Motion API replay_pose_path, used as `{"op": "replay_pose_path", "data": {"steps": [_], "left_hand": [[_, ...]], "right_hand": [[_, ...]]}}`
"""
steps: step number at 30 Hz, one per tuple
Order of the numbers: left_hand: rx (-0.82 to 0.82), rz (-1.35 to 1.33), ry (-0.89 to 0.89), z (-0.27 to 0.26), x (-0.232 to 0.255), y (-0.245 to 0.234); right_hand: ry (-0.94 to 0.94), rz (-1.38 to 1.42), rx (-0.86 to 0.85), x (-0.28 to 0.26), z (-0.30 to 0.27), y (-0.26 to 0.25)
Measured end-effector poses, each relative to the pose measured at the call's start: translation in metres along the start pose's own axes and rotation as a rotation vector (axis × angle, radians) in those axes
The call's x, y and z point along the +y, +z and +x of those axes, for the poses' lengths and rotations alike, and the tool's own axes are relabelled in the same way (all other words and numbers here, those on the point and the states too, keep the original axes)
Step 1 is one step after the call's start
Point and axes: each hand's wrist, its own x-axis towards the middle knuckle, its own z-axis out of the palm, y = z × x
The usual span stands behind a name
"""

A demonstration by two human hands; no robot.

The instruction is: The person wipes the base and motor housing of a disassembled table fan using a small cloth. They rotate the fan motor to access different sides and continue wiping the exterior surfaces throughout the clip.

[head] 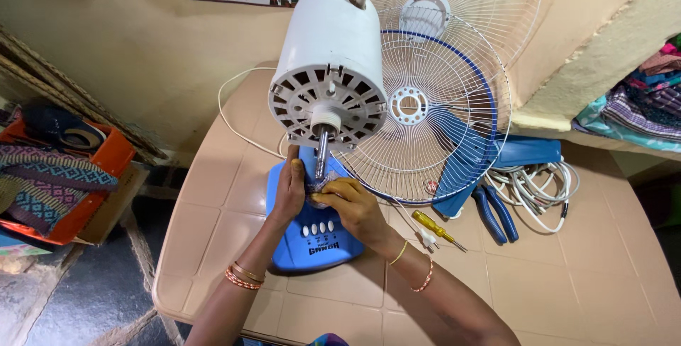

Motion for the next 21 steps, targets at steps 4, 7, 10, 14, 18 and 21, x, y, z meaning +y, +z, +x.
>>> {"op": "replay_pose_path", "data": {"steps": [4, 7, 10, 14, 18, 21], "left_hand": [[0.122, 0.484, 0.144, -0.016, 0.033, 0.005], [0.140, 0.819, 0.483, -0.028, 0.060, 0.008], [0.012, 1.065, 0.541, -0.044, 0.086, 0.009], [-0.261, 1.069, 0.342, -0.057, 0.115, 0.002], [-0.375, 1.097, 0.247, -0.064, 0.131, 0.001], [-0.395, 1.047, 0.149, -0.059, 0.137, 0.006]], "right_hand": [[0.203, 0.125, 0.057, 0.003, -0.003, -0.012], [0.325, 0.225, 0.144, 0.009, 0.008, -0.018], [0.352, 0.210, -0.011, 0.012, 0.012, -0.016], [0.255, 0.142, -0.158, 0.006, -0.008, -0.015], [0.255, 0.102, -0.215, 0.007, -0.040, -0.029], [0.340, 0.163, -0.273, 0.017, -0.044, -0.034]]}}
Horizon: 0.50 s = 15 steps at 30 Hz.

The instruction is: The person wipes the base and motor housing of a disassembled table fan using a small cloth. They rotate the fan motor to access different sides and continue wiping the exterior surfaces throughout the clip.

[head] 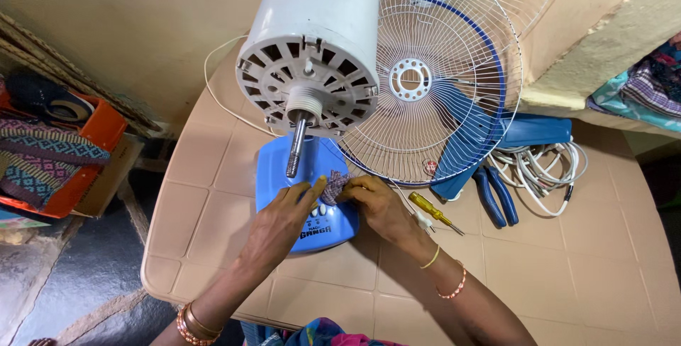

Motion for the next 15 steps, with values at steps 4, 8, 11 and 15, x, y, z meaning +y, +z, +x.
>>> {"op": "replay_pose_path", "data": {"steps": [4, 8, 11, 15], "left_hand": [[-0.105, 0.126, -0.057, 0.016, 0.008, 0.005], [-0.156, 0.055, -0.129, 0.019, 0.000, 0.006], [-0.107, -0.073, -0.098, 0.007, -0.012, 0.004], [0.000, -0.305, -0.072, -0.002, -0.029, 0.005]], "right_hand": [[-0.094, 0.005, 0.108, 0.000, 0.020, 0.014], [-0.122, -0.034, 0.130, -0.006, 0.033, 0.019], [-0.096, -0.068, 0.081, -0.016, 0.020, 0.010], [-0.051, -0.158, -0.036, -0.040, -0.012, -0.008]]}}
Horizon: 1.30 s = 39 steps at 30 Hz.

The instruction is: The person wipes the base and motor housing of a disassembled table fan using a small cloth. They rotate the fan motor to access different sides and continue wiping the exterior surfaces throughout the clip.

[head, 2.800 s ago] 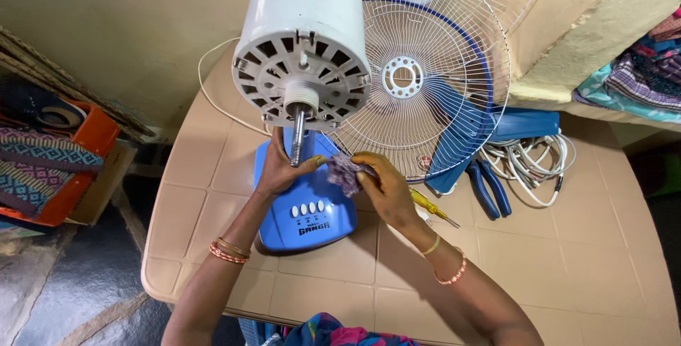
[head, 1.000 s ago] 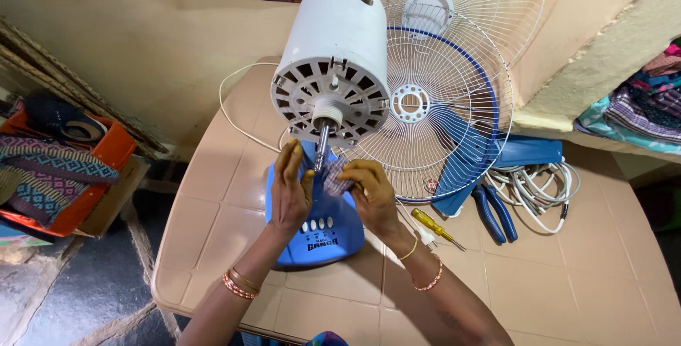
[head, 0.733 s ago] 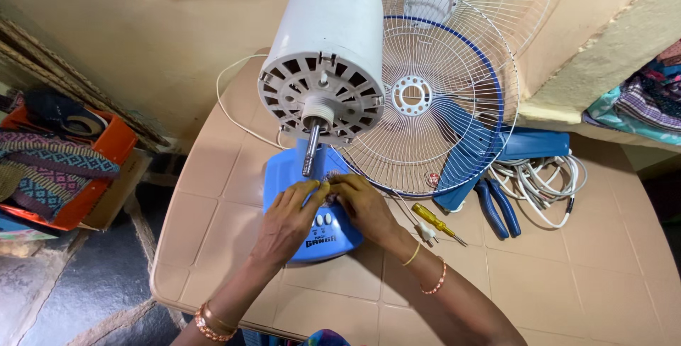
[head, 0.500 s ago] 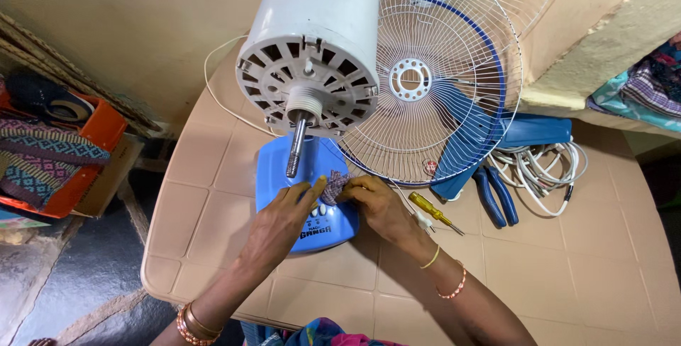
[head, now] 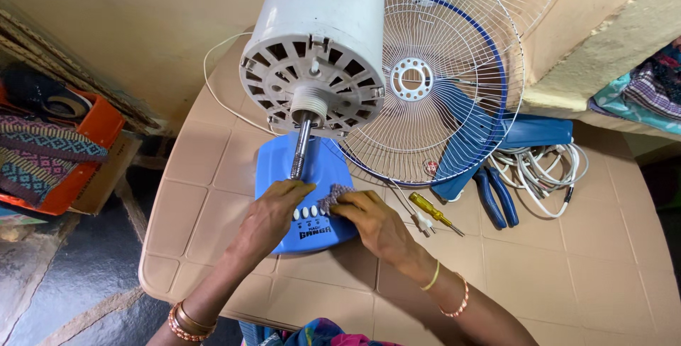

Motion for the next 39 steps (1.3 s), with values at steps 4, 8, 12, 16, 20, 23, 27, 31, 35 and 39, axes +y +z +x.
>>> {"op": "replay_pose_path", "data": {"steps": [4, 8, 12, 16, 20, 23, 27, 31, 35, 39], "left_hand": [[-0.052, -0.178, -0.031, 0.002, -0.021, 0.002], [-0.143, -0.421, -0.177, 0.010, -0.041, 0.003], [-0.159, -0.519, -0.200, 0.013, -0.047, 0.000], [-0.181, -0.518, -0.245, 0.008, -0.046, -0.002], [-0.141, -0.534, -0.243, 0.004, -0.045, -0.007], [-0.140, -0.537, -0.259, 0.000, -0.045, -0.007], [-0.169, -0.540, -0.257, -0.001, -0.050, -0.006], [-0.180, -0.569, -0.266, 0.000, -0.054, -0.007], [-0.180, -0.601, -0.243, 0.002, -0.053, -0.007], [-0.161, -0.589, -0.239, 0.002, -0.048, -0.008]], "right_hand": [[-0.021, 0.007, -0.018, -0.020, -0.024, -0.006], [-0.164, -0.022, -0.075, -0.034, -0.024, 0.005], [-0.357, -0.006, -0.110, -0.065, 0.001, 0.041], [-0.383, -0.066, -0.182, -0.086, 0.026, 0.076], [-0.328, -0.006, -0.244, -0.081, 0.028, 0.072], [-0.319, 0.044, -0.201, -0.066, 0.012, 0.047], [-0.184, -0.072, -0.211, -0.040, -0.009, 0.013], [0.017, 0.020, -0.160, -0.022, -0.018, -0.004], [-0.148, -0.050, -0.123, -0.034, -0.012, 0.007], [-0.312, -0.006, -0.118, -0.064, 0.013, 0.038]]}}
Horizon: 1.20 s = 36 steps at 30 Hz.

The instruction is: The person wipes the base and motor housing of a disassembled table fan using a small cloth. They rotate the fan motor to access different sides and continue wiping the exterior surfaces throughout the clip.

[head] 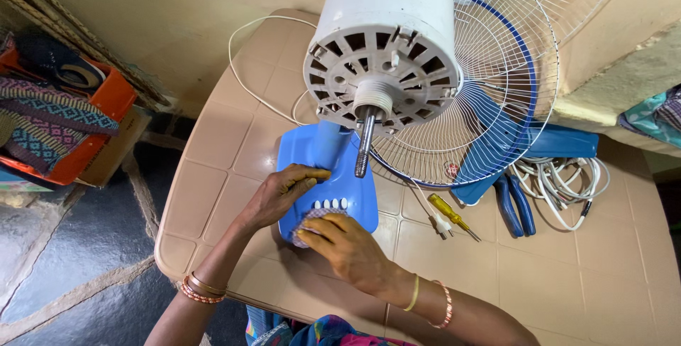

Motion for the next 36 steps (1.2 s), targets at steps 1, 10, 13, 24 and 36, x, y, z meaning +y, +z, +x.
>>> {"op": "replay_pose_path", "data": {"steps": [1, 10, 13, 24, 36], "left_hand": [[0.015, 0.025, 0.006, -0.002, 0.002, 0.001], [0.055, 0.276, 0.155, -0.017, 0.032, 0.009], [0.006, 0.327, 0.165, -0.021, 0.045, 0.009], [0.180, 0.228, -0.277, 0.006, 0.069, 0.047], [0.212, -0.524, -0.286, 0.006, 0.044, 0.043]], "right_hand": [[-0.002, -0.002, -0.002, -0.004, 0.010, 0.008], [0.065, 0.086, -0.012, 0.010, -0.026, -0.010], [0.259, 0.229, 0.065, 0.037, -0.050, -0.026], [0.610, 0.639, 0.416, 0.082, -0.016, -0.043], [0.655, 0.754, 0.327, 0.077, -0.021, -0.032]]}}
